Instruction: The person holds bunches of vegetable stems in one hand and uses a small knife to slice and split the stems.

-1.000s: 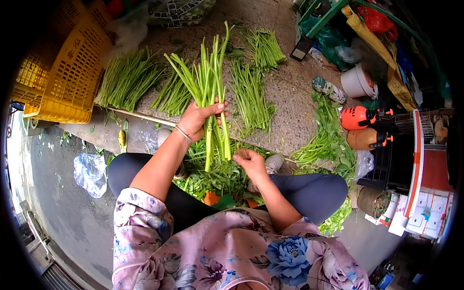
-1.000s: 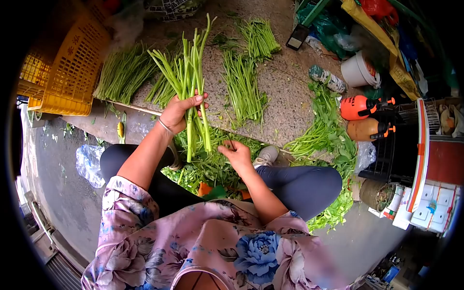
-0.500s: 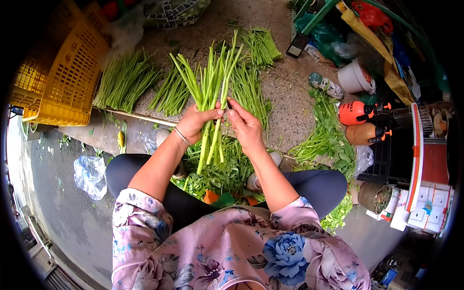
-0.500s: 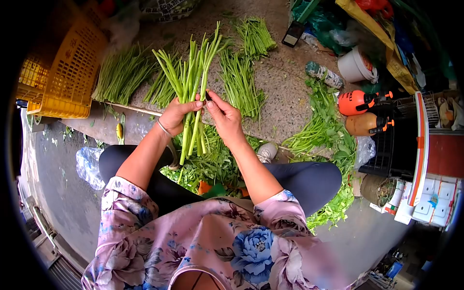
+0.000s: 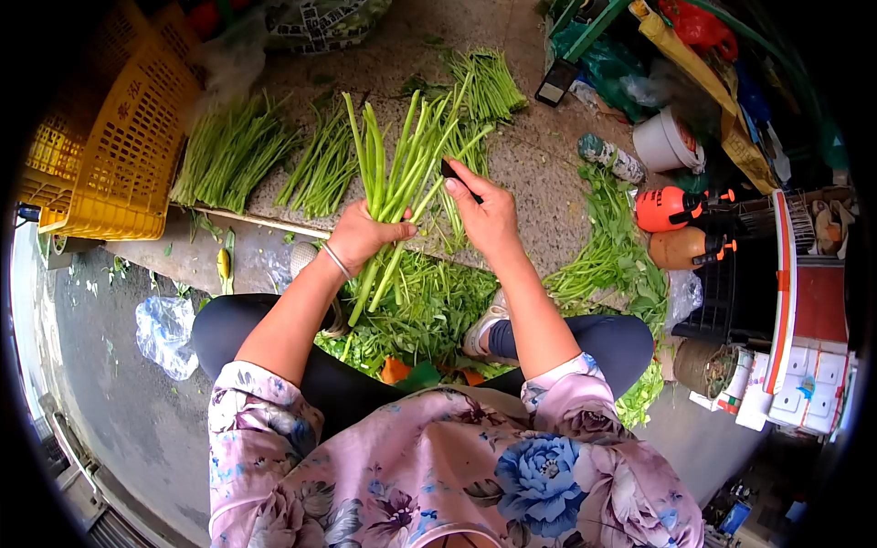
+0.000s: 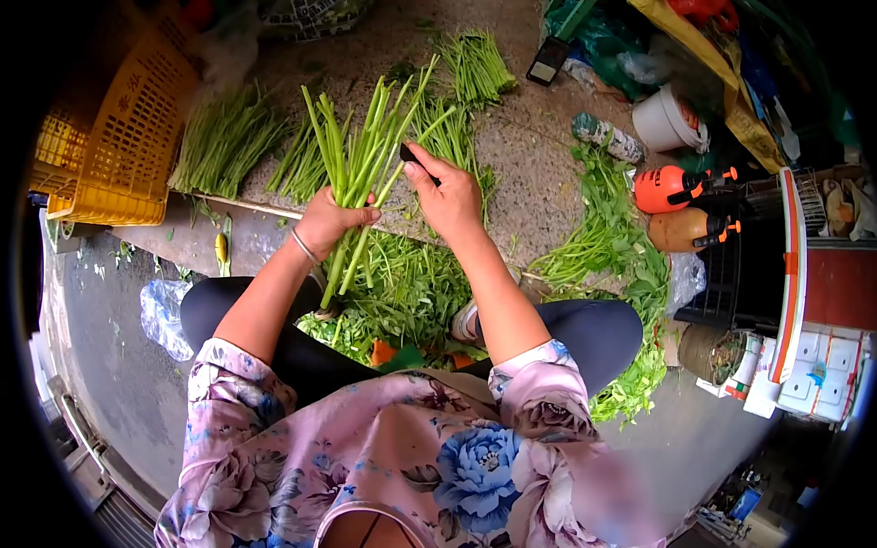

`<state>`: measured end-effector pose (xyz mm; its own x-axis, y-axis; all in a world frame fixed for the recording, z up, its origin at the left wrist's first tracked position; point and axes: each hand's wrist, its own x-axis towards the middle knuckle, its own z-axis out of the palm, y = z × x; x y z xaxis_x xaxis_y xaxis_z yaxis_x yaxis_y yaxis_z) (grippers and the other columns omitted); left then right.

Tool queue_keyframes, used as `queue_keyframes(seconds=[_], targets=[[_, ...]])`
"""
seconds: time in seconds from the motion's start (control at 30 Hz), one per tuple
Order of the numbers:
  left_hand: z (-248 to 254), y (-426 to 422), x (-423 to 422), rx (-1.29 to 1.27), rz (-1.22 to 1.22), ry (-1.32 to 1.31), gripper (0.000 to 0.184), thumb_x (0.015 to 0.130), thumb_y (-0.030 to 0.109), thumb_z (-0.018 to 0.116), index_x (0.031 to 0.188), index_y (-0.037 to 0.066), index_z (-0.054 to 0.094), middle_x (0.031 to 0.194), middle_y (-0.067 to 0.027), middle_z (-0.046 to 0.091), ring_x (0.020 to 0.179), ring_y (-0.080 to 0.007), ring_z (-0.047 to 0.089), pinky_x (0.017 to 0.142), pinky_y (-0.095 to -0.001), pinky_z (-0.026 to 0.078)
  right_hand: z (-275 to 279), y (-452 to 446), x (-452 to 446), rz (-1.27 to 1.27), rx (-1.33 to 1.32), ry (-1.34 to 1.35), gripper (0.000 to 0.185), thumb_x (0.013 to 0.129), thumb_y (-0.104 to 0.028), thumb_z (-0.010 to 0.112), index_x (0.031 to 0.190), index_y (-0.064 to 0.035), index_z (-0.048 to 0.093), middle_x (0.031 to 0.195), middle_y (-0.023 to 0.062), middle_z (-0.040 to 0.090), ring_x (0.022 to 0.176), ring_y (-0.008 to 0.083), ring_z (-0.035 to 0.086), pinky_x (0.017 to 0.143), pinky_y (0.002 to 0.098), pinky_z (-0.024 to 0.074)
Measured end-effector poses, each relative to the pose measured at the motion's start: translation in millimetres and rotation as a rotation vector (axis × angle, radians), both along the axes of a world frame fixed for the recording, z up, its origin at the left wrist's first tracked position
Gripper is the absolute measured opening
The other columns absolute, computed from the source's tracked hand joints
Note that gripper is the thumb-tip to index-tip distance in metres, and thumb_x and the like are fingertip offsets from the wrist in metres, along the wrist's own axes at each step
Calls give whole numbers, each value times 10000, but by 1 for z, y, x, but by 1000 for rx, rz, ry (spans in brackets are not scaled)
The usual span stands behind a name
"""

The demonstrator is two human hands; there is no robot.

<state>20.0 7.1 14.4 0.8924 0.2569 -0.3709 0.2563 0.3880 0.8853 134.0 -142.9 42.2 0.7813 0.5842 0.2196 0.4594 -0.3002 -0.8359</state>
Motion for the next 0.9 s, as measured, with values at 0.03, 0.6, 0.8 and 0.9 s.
queue_keyframes(seconds=[0.03, 0.6, 0.8, 0.9], targets=[[0, 0, -1, -1, -3, 1, 275, 653, -75, 671, 896, -3, 565, 837, -39, 589, 736, -120, 566, 682, -256, 484, 2, -3, 0, -51, -97, -140, 367, 847, -290, 548, 1127, -53, 552, 822, 51, 630, 669, 112, 568, 613, 248, 448], [-1, 3, -7, -15, -104, 8, 265, 652, -58, 683, 879, 30, 578, 821, -8, 592, 718, -104, 563, 672, -239, 473, -5, -29, 52, -170, 342, 689, 332, 851, -216, 554, 1142, -56, 534, 643, -63, 474, 448, 28, 309, 391, 178, 234], [4, -1, -8, 107, -162, 80, 260, 641, -42, 691, 869, 32, 590, 810, 5, 592, 703, -80, 546, 647, -221, 457, 12, -25, 19, -20, 275, 756, 375, 852, -172, 556, 1186, -15, 486, 601, -53, 449, 479, 16, 306, 406, 175, 256], [2, -3, -7, 150, -180, 96, 238, 640, -33, 692, 848, 36, 600, 787, 13, 588, 689, -68, 532, 629, -206, 443, -1, -12, 12, -64, 259, 800, 399, 840, -175, 575, 1186, 1, 480, 662, -20, 531, 498, 19, 342, 433, 166, 280]])
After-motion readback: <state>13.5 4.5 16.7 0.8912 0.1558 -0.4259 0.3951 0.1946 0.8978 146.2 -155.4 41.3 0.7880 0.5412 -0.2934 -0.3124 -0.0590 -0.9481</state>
